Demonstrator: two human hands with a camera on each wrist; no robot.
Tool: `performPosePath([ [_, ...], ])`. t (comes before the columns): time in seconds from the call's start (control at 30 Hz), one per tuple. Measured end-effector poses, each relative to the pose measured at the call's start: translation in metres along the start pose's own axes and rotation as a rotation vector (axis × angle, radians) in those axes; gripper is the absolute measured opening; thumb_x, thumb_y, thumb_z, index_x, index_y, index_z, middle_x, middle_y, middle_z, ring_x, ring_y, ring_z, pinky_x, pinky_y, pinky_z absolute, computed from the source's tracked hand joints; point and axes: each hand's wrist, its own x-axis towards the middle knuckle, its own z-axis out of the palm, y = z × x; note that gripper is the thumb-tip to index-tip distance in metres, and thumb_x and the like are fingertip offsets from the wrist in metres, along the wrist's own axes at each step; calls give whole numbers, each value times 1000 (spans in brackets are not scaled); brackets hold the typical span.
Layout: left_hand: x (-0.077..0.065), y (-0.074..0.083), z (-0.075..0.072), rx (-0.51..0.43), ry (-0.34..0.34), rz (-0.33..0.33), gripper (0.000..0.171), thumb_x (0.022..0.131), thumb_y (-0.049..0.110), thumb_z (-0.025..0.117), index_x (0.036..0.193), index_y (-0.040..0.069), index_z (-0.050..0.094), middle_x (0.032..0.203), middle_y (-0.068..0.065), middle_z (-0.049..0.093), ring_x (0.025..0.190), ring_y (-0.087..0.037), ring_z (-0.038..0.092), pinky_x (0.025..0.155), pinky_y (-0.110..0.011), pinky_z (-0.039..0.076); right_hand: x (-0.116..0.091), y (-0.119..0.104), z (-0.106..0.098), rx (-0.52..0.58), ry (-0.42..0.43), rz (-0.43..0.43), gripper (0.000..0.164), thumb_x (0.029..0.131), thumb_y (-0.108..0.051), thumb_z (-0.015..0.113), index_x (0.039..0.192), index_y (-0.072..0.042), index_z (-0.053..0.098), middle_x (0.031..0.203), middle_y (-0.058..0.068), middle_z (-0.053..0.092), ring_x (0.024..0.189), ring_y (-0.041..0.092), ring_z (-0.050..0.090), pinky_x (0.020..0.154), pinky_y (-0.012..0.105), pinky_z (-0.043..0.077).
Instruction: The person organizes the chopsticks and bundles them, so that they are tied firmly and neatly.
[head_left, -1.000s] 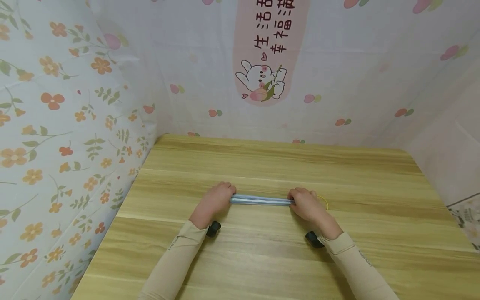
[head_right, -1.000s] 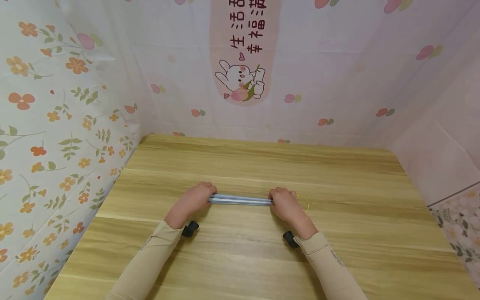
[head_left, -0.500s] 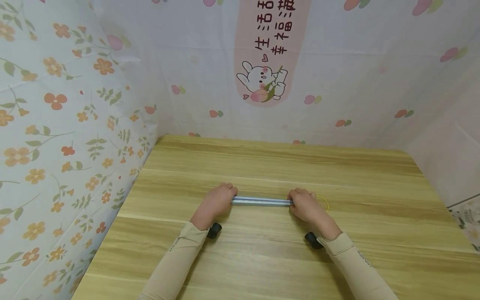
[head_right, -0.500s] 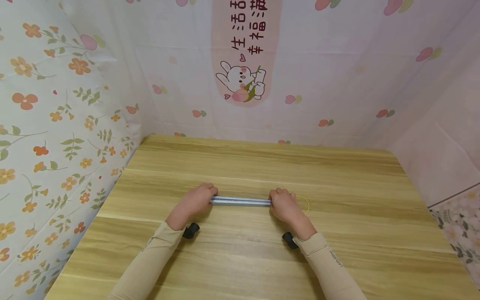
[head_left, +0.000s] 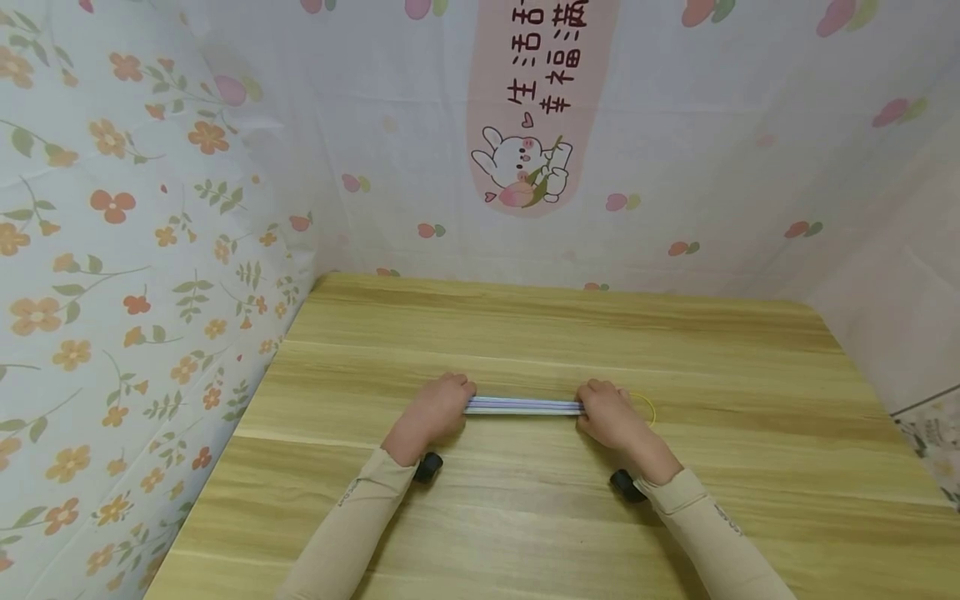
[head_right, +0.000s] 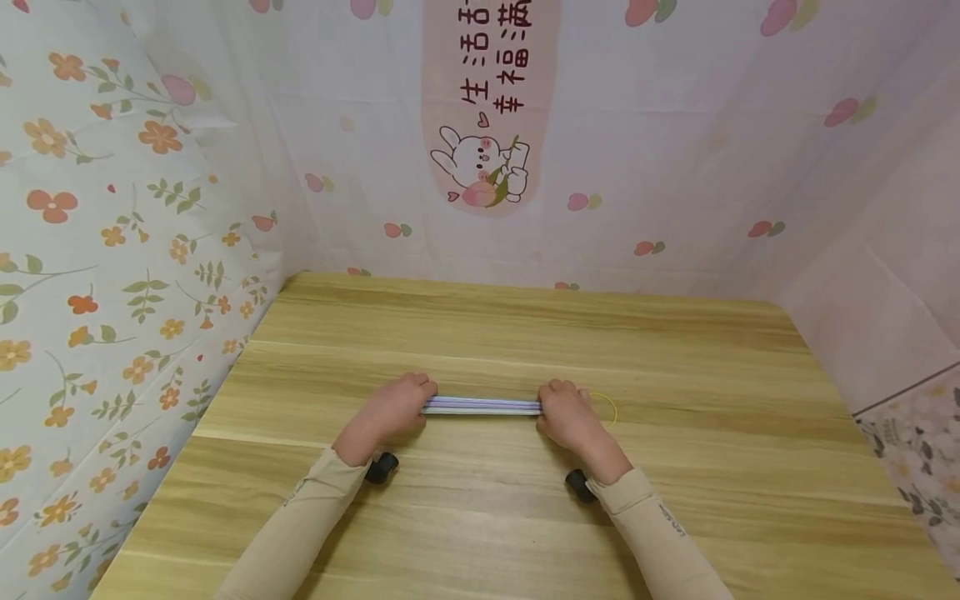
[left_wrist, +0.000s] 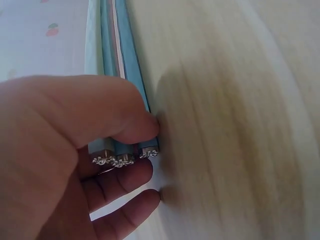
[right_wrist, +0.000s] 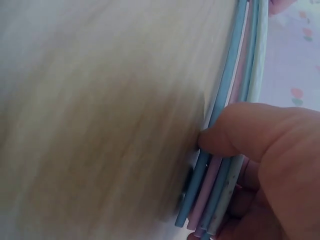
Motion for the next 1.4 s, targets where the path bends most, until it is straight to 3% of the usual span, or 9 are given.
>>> performPosePath([
  [0.17, -1, 0, 2, -6, 14, 25, 19, 77, 0, 66, 95, 5, 63, 92, -6, 60, 85, -24, 58, 75, -34, 51, -1, 1, -1, -28, 1, -53, 15, 73, -3, 67, 87, -4, 63, 81, 4, 55, 78, 27, 54, 66, 43, 42],
  [0.33, -1, 2, -2, -115, -73, -7, 19, 81, 3, 64, 99, 2, 58, 93, -8, 60, 85, -22, 59, 78, -34, 50, -2, 2, -7, 1, -9, -86, 12, 75, -2, 66, 86, -4, 62, 83, 5, 58, 76, 23, 54, 65, 41, 44],
  [0.43, -1, 3, -4, -167, -112, -35, 17, 83, 3, 62, 98, 3, 55, 88, -7, 62, 76, -17, 58, 70, -31, 50, -3, 2, -12, 70, -44, -81, 9, 79, 0, 62, 86, -4, 59, 80, 3, 57, 70, 18, 49, 62, 34, 42],
  [0.57, -1, 4, -7, -168, -125, -48, 14, 83, 4, 59, 95, 5, 52, 77, -5, 60, 63, -13, 51, 58, -29, 46, -4, 0, -19, 140, -87, -69, 8, 85, 1, 58, 88, -5, 54, 75, 2, 55, 62, 13, 41, 56, 26, 36],
  [0.83, 0, 5, -8, -132, -105, -85, 9, 85, 7, 53, 94, 6, 51, 74, -4, 58, 61, -13, 53, 53, -31, 45, -5, 0, -21, 153, -55, -92, 3, 89, -1, 55, 88, -4, 56, 71, -2, 50, 58, 9, 38, 54, 23, 32],
  [1.0, 1, 6, -7, -49, -19, -86, 11, 84, 11, 61, 90, 6, 53, 75, -6, 61, 61, -18, 58, 52, -34, 47, -4, -2, -21, 122, -9, -105, 14, 90, -5, 60, 79, -9, 52, 64, -3, 40, 56, 8, 33, 52, 22, 30],
  [1.17, 2, 7, -10, 56, 78, -66, 17, 84, 16, 70, 82, 7, 55, 70, -5, 62, 56, -17, 58, 47, -32, 47, -3, -5, -22, 73, 46, -94, 21, 88, -12, 67, 75, -10, 51, 62, -4, 40, 54, 8, 34, 51, 23, 30],
  [1.4, 6, 10, -16, 88, 75, -123, 17, 82, 19, 74, 83, 5, 63, 76, -6, 60, 60, -16, 59, 50, -30, 50, 0, -11, -22, -40, 121, -83, 27, 85, -17, 72, 71, -12, 49, 59, -4, 43, 51, 9, 34, 47, 23, 30],
])
